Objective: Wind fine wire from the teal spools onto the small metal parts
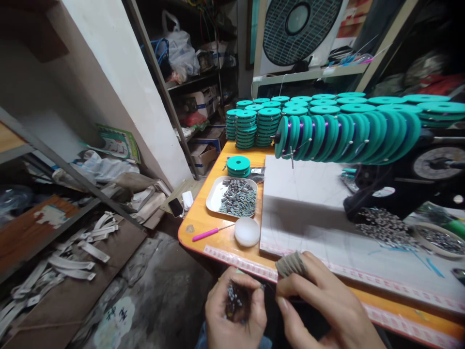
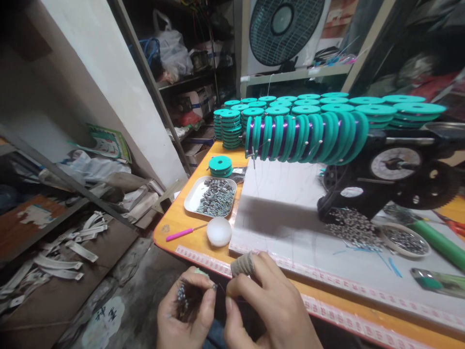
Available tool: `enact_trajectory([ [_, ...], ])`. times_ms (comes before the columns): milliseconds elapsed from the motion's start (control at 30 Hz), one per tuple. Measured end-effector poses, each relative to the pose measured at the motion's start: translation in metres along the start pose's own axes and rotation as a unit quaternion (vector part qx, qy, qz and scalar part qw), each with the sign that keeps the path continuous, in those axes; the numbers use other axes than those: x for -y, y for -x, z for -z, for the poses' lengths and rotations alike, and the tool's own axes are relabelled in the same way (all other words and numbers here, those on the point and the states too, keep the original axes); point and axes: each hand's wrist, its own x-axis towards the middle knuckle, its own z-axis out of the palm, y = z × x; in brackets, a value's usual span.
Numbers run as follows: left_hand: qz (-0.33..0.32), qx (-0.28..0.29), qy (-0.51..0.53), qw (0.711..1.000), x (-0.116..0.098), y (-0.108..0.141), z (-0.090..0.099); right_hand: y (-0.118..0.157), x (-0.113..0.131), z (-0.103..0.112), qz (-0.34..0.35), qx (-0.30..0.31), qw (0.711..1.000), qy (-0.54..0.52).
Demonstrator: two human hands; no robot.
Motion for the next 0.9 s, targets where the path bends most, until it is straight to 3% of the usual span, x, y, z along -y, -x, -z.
enact_trajectory([
  [300,-0.089,-0.008,-0.079,0.993,0.002,0.001,0.002,0.0,0.0,-0.001,-0.012,0.002,1.0,-0.001],
  [567,-0.112,-0.01,-0.115,0.987,-0.002,0.0,0.003,0.002,-0.003,-0.002,0.015,-0.011,1.0,-0.015],
  [733,-0.042,0.016,-0.126,0.991,-0.008,-0.004,0.008,0.004,-0.006,0.0,0.019,-0.007,1.0,0.002],
  [900,0.061,0.114,-0.047,0.99,-0.014,-0.013,0.027,-0.003,-0.006,0.004,0.099,0.03,0.988,0.113],
])
